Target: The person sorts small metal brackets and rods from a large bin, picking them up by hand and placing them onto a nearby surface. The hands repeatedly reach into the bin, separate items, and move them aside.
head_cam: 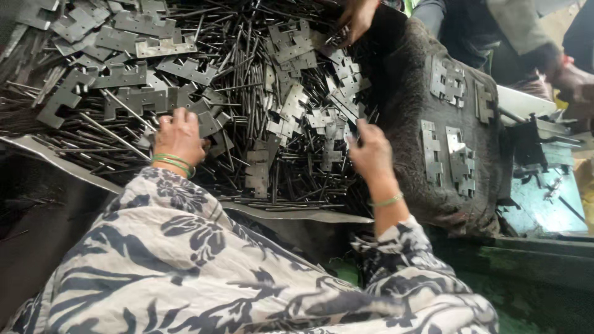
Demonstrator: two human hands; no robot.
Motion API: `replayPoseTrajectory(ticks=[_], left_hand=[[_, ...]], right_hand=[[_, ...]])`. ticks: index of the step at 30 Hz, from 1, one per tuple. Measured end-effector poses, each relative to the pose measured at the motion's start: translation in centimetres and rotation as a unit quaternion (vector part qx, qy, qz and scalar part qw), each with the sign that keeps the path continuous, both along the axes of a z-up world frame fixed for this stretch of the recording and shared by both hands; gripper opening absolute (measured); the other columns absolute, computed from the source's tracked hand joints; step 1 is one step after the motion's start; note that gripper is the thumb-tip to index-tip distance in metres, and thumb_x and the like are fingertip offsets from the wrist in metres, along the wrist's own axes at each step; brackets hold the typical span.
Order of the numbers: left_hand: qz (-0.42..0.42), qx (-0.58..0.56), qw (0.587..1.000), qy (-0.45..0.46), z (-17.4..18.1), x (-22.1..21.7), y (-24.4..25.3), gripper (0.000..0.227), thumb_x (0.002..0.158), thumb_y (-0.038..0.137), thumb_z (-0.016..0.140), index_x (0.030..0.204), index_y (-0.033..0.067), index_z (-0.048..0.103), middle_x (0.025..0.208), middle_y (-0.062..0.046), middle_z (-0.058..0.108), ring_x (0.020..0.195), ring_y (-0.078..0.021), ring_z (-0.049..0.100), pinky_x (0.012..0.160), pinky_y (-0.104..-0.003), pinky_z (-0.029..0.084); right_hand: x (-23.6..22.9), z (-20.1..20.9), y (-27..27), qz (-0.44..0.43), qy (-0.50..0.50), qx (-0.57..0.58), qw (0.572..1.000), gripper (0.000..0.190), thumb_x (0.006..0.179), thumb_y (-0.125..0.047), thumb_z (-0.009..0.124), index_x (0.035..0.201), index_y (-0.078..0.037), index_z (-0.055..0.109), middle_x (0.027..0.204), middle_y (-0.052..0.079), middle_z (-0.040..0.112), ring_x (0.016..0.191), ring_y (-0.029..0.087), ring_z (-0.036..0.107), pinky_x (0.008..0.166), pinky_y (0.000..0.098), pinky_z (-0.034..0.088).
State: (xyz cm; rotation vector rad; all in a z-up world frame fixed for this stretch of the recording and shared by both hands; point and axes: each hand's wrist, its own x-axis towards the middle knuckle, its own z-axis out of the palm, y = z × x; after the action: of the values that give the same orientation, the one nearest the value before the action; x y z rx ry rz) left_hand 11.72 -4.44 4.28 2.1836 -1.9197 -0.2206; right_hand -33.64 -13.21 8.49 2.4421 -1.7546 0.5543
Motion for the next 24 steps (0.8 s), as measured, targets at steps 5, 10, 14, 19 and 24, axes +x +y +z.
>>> replayPoseTrajectory(ticks=[5, 10, 14, 19, 24], left_hand=[[-0.066, -0.04, 0.997, 0.03, -1.4, 1.4, 0.6, 0.04, 0.072, 0.013, 0.081, 0.109, 0.0045, 0.067, 0.116, -0.013, 0.067, 0.112, -0.0381, 0.063, 0.095, -0.049, 0.054], [-0.015, -0.082, 0.983, 0.162, 1.6, 3.8, 2.4, 0.019, 0.091, 0.001, 0.068, 0.11, 0.0031, 0.067, 0.107, -0.014, 0.073, 0.1, -0.0329, 0.073, 0.085, -0.044, 0.061], [0.007, -0.223, 0.679, 0.7, 5.2, 2.8, 5.2, 0.025, 0.098, -0.001, 0.065, 0.123, 0.0031, 0.064, 0.112, -0.012, 0.073, 0.101, -0.0274, 0.075, 0.085, -0.042, 0.063], [-0.041, -0.218, 0.342, 0.913, 7.5, 0.1, 7.6, 0.032, 0.093, 0.004, 0.068, 0.125, 0.0083, 0.065, 0.115, -0.012, 0.072, 0.105, -0.0283, 0.073, 0.09, -0.04, 0.061], [-0.121, -0.02, 0.875, 0.469, 5.7, -4.8, 5.3, 0.04, 0.089, 0.009, 0.072, 0.128, 0.0136, 0.067, 0.118, -0.012, 0.072, 0.108, -0.0292, 0.071, 0.095, -0.038, 0.059]], right_hand=[[4.7, -4.0, -3.7, -0.063, 0.049, 0.181, 0.98, 0.076, 0.079, -0.047, 0.082, 0.135, -0.003, 0.059, 0.12, 0.024, 0.066, 0.114, 0.041, 0.062, 0.095, 0.0465, 0.05], [3.8, -6.2, -6.0, -0.101, 0.066, 0.132, 0.984, 0.051, 0.081, -0.037, 0.086, 0.117, -0.005, 0.07, 0.117, 0.02, 0.071, 0.115, 0.039, 0.064, 0.098, 0.0465, 0.051], [4.3, -5.5, -4.0, -0.067, -0.042, 0.062, 0.995, 0.055, 0.073, -0.022, 0.09, 0.119, -0.003, 0.067, 0.115, 0.021, 0.071, 0.11, 0.04, 0.066, 0.096, 0.0455, 0.053], [4.5, -0.6, 0.8, -0.04, -0.126, 0.118, 0.984, 0.067, 0.074, -0.013, 0.084, 0.134, -0.003, 0.057, 0.112, 0.024, 0.069, 0.106, 0.042, 0.066, 0.093, 0.0472, 0.052], [2.2, 4.7, 4.9, 0.113, -0.064, 0.077, 0.989, 0.058, 0.08, -0.005, 0.078, 0.134, 0.001, 0.061, 0.123, 0.025, 0.068, 0.111, 0.044, 0.065, 0.095, 0.0462, 0.052]])
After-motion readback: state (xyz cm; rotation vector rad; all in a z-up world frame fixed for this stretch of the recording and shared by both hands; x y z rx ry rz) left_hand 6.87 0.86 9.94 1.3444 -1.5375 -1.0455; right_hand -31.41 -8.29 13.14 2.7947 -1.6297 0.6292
